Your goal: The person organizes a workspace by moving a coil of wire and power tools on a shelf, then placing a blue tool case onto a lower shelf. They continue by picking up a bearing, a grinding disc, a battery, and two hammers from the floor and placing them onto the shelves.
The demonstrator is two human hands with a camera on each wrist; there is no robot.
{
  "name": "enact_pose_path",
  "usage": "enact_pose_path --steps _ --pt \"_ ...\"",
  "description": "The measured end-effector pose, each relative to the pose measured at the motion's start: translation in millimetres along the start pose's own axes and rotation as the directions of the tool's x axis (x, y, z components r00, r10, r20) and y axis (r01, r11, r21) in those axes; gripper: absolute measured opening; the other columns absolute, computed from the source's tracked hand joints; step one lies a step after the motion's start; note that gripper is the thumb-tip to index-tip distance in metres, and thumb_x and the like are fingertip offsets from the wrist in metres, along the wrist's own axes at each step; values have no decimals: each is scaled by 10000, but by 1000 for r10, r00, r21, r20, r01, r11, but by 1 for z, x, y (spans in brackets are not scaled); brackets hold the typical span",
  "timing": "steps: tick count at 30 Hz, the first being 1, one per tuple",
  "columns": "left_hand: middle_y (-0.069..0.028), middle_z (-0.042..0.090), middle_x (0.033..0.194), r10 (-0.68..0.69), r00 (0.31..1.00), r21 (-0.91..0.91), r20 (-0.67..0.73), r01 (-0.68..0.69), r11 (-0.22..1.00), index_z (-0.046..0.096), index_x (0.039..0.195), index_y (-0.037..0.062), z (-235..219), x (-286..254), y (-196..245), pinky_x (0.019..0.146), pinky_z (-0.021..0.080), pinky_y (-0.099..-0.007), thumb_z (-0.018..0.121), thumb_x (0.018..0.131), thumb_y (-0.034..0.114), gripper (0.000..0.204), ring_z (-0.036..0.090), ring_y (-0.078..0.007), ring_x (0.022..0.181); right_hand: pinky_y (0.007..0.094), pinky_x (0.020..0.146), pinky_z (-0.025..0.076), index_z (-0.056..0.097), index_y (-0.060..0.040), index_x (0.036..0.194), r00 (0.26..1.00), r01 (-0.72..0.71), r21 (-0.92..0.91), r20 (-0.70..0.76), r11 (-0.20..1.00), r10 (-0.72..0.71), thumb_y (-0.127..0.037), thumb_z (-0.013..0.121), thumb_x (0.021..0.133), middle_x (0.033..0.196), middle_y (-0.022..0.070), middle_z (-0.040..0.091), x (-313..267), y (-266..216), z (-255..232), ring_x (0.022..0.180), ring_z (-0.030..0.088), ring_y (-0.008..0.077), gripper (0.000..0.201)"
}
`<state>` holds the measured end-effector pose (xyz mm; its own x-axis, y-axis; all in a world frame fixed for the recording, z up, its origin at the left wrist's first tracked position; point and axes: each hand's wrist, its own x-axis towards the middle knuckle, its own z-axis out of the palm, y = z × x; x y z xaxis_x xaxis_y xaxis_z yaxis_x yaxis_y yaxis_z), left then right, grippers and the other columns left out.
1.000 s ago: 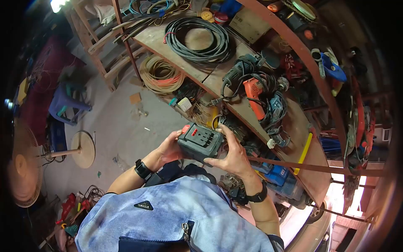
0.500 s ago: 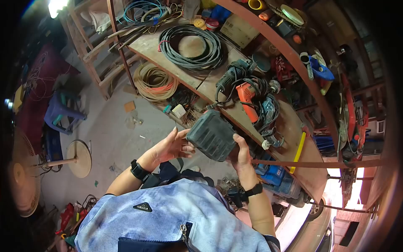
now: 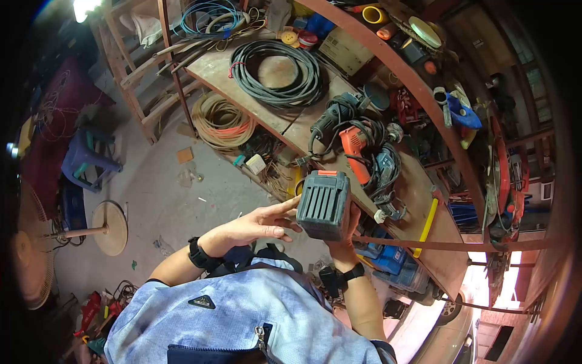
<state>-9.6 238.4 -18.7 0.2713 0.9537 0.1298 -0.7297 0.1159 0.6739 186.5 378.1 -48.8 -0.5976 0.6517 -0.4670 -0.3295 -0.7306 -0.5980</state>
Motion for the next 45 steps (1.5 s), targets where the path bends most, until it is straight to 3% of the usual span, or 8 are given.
enact_pose_path --steps 2,4,6,9,14,18,32,45 --pt "-115 330 1273 25 1000 1 -12 -25 1000 58 1358 103 2 1 2 872 412 -335 610 783 199 803 421 -211 1082 356 852 423 444 -61 1171 988 34 3 152 999 -35 -514 416 765 1120 90 514 13 -3 -23 993 519 224 610" --pt "-116 343 1254 32 998 25 -50 -31 999 62 1353 83 -1 4 -1 865 415 -330 629 767 209 825 428 -207 1070 358 853 422 421 -30 1182 982 114 9 -152 993 -111 -516 428 763 1129 102 501 11 -8 -38 1006 511 229 642" --pt "-117 357 1235 60 992 61 -109 -53 997 67 1349 64 -4 4 -3 858 419 -325 647 751 219 847 435 -203 1059 345 850 416 358 -8 1228 958 272 -419 37 866 -283 -473 480 753 1147 130 474 -36 -16 74 1015 501 246 676" --pt "-62 516 908 -69 919 -65 -389 47 997 168 1283 7 1 8 -9 621 420 -221 714 673 322 878 524 -99 708 333 847 409 382 25 1190 977 208 -529 152 823 -150 -456 561 685 1108 127 491 -31 -22 67 984 510 234 720" --pt "-103 459 1057 -13 882 -7 -471 11 1000 177 1284 20 -12 2 -22 669 428 -275 745 632 322 916 485 -161 918 306 866 379 397 61 1160 909 416 -764 355 494 -217 -443 631 607 1083 137 495 -25 -24 76 988 500 212 785" --pt "-102 417 1137 2 868 -75 -496 -46 996 221 1270 39 -17 -9 -17 729 414 -290 761 616 280 881 447 -171 1003 323 921 317 345 85 1192 939 315 -768 337 558 -67 -402 650 588 1137 162 453 -22 -19 93 1063 443 232 834" --pt "-112 401 1173 21 867 -13 -498 -32 999 258 1252 29 -38 -50 -2 910 346 -337 736 625 194 806 386 -203 1109 300 939 304 323 72 1226 933 177 -877 294 446 207 -189 699 574 1161 139 448 -9 2 122 1099 421 202 796" --pt "-146 350 1236 -37 978 283 -205 95 954 211 1285 -16 -65 -31 5 957 284 -323 691 656 435 911 327 -209 1165 302 914 323 410 85 1159 942 335 -896 325 293 -83 -226 733 531 1106 162 493 -18 4 83 1042 461 224 772"
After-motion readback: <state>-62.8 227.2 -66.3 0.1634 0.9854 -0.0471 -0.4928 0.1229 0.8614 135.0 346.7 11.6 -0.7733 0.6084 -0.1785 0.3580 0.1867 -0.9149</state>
